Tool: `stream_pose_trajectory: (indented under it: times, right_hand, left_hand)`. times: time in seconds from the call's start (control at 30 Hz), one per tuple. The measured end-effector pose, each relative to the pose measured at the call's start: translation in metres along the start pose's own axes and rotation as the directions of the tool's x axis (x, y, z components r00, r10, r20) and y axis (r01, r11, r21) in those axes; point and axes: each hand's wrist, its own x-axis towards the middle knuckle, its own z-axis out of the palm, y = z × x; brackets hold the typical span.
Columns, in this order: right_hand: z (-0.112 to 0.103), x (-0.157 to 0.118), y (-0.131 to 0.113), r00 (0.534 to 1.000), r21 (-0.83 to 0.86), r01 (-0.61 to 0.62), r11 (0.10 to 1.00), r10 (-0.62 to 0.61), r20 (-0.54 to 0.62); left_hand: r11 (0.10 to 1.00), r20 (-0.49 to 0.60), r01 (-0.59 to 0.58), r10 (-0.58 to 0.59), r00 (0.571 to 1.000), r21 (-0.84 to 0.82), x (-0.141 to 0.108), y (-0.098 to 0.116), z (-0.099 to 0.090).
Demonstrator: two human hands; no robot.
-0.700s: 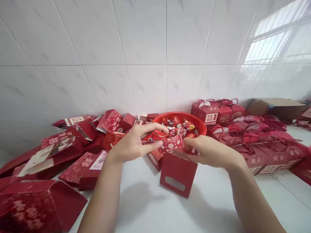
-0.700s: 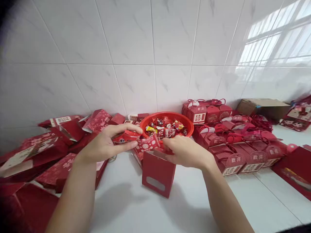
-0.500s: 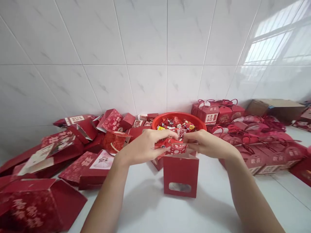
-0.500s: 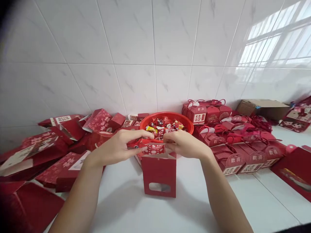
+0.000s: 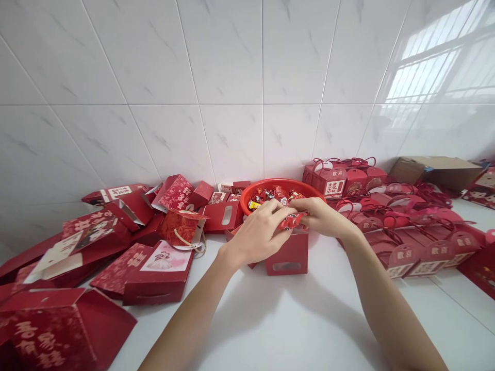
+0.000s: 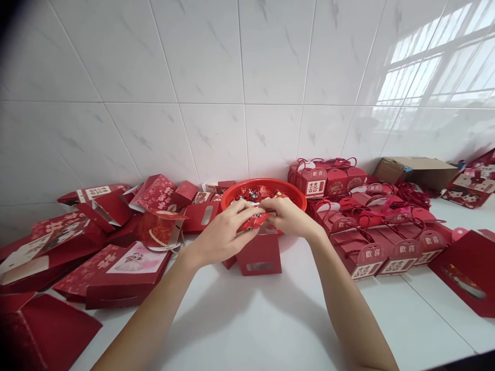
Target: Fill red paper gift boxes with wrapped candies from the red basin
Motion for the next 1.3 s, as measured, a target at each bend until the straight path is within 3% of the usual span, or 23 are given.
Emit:
stream_pose_trajectory:
  times: [0.17, 0.4, 0.6, 0.87, 1.17, 1.3]
  right_hand:
    - [0.0, 0.001, 0.004, 0.999, 0.079, -0.042, 0.996, 0.041, 0.013]
    - [-0.005, 0.001, 0.008, 0.995, 0.153, -0.078, 0.985, 0.068, 0.068]
    - [-0.008, 0.001, 0.016, 0.99, 0.188, -0.081, 0.979, 0.058, 0.125]
    - [-0.009, 0.001, 0.015, 0.99, 0.205, -0.065, 0.977, 0.037, 0.138]
    - [-0.009, 0.0, 0.015, 0.99, 0.232, -0.065, 0.971, 0.034, 0.134]
    - [-0.009, 0.0, 0.014, 0.988, 0.223, -0.069, 0.972, 0.036, 0.148]
  left_hand:
    - [0.997, 0.082, 0.072, -0.072, 0.994, 0.005, 0.0, -0.007, 0.001]
    - [0.994, -0.025, 0.06, -0.063, 0.998, -0.086, 0.001, -0.017, -0.006]
    - [0.999, 0.106, 0.023, -0.02, 0.994, -0.023, 0.0, -0.018, -0.004]
    - [0.993, 0.046, 0.085, -0.081, 0.996, -0.085, 0.001, -0.017, -0.007]
    - [1.0, 0.18, 0.013, -0.014, 0.984, 0.003, -0.002, -0.018, -0.015]
    - [0.991, 0.192, 0.079, -0.057, 0.98, -0.11, -0.003, -0.017, -0.018]
